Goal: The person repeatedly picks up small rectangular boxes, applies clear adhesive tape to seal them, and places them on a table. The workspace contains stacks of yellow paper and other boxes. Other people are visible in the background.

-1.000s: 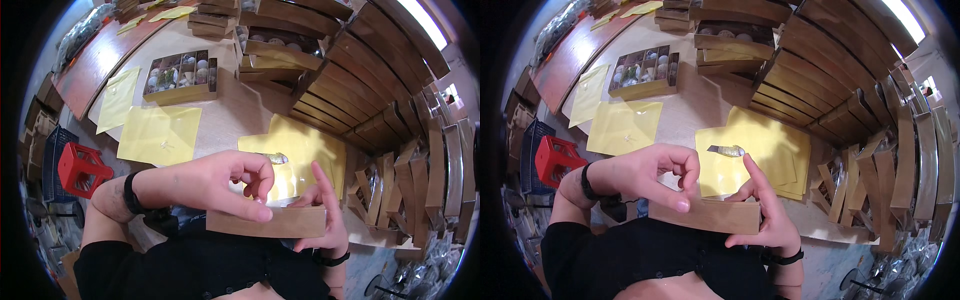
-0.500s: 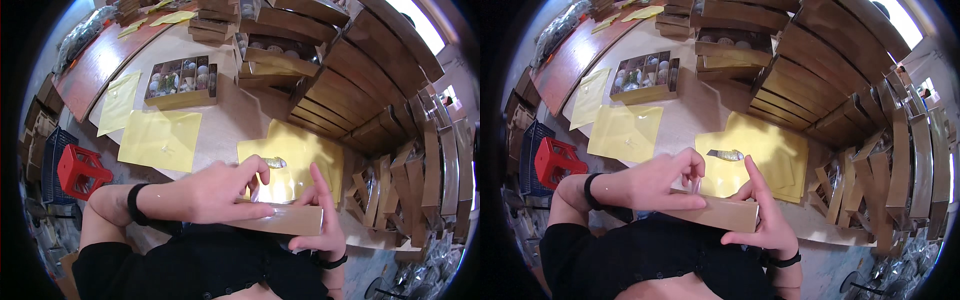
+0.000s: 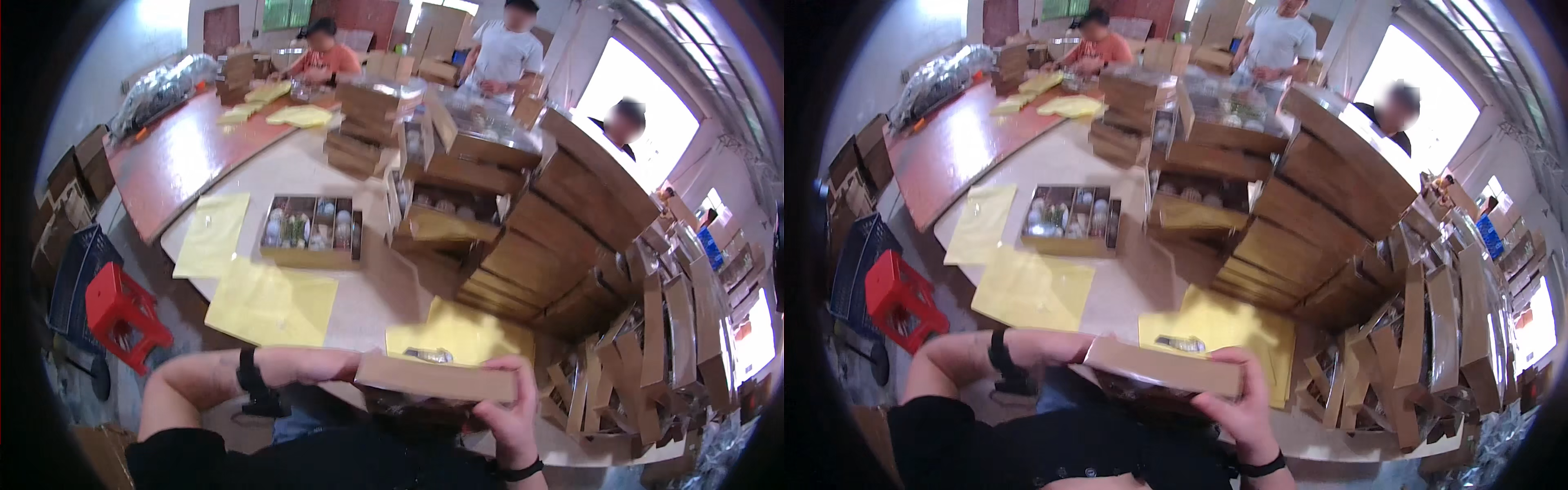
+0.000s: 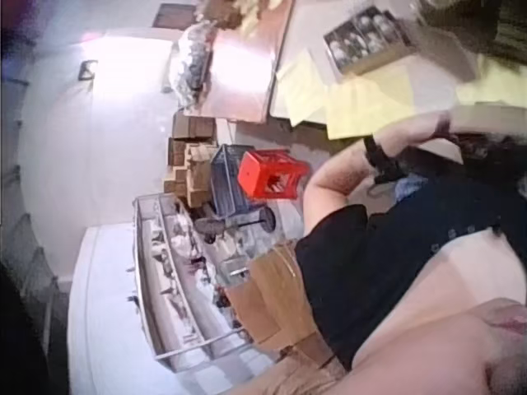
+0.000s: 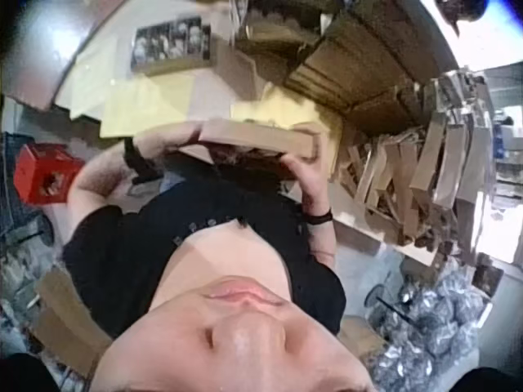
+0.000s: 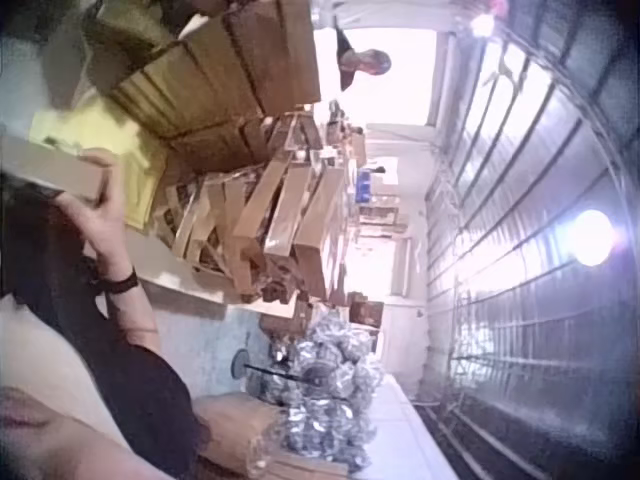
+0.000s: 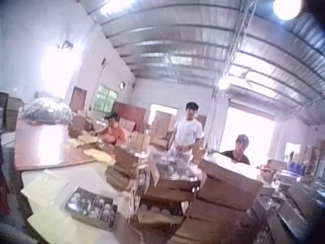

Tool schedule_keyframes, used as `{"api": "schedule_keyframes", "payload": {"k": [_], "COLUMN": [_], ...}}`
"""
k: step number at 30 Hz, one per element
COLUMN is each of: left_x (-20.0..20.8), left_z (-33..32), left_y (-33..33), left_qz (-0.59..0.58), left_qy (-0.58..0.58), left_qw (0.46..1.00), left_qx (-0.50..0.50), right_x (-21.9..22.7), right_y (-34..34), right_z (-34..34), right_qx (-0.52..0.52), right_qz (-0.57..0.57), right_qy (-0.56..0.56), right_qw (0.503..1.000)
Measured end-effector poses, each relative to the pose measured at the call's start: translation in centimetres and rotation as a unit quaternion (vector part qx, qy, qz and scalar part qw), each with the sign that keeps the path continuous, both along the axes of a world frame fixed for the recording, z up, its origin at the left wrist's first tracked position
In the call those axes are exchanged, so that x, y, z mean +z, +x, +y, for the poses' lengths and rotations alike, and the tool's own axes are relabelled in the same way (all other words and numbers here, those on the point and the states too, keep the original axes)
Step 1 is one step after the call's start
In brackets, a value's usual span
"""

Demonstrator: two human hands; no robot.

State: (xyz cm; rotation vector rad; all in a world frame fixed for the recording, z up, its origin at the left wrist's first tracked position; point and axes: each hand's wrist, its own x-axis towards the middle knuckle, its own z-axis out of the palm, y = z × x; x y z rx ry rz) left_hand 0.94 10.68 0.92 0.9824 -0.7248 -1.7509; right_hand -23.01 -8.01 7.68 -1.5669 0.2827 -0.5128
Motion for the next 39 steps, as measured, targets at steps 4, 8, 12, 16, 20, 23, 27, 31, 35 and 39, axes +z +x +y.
{"api": "schedule_keyframes", "payload": {"k": [4,8,12,16,20,23,27,31,35,39], "left_x": [1.5,8.8,17.2,24.9,27.3,26.2,23.6,18.3,9.8,0.3], "left_z": [1.0,1.4,-1.7,-11.2,-15.6,-17.6,-18.5,-13.9,-1.7,4.8], "left_y": [-0.4,2.2,8.3,15.6,19.3,19.7,19.9,24.5,31.5,28.1], "left_qz": [-0.352,-0.238,-0.173,-0.205,-0.251,-0.241,-0.367,-0.833,-0.785,-0.637], "left_qy": [-0.237,-0.195,-0.297,-0.274,-0.157,-0.140,-0.162,-0.143,0.110,0.245], "left_qw": [0.900,0.912,0.813,0.826,0.874,0.903,0.847,0.459,0.550,0.640], "left_qx": [0.098,0.270,0.470,0.448,0.385,0.327,0.349,0.273,0.263,0.353], "right_x": [3.6,5.7,4.8,2.5,-0.7,-2.5,-2.3,-2.3,-2.8,-4.7], "right_y": [3.6,7.0,6.0,3.0,2.5,1.2,0.0,-1.5,-2.6,-2.9], "right_z": [-1.7,-2.2,-2.9,-3.2,-3.8,-4.9,-4.8,-5.2,-4.9,-4.7], "right_qx": [-0.116,-0.025,-0.042,-0.081,-0.072,-0.090,-0.104,-0.099,-0.100,-0.124], "right_qz": [-0.142,-0.230,-0.127,-0.092,-0.076,-0.062,-0.039,-0.002,0.025,0.071], "right_qy": [0.112,0.061,-0.053,-0.081,-0.032,-0.025,0.003,-0.006,0.000,0.036], "right_qw": [0.977,0.971,0.990,0.989,0.994,0.994,0.994,0.995,0.995,0.989]}}
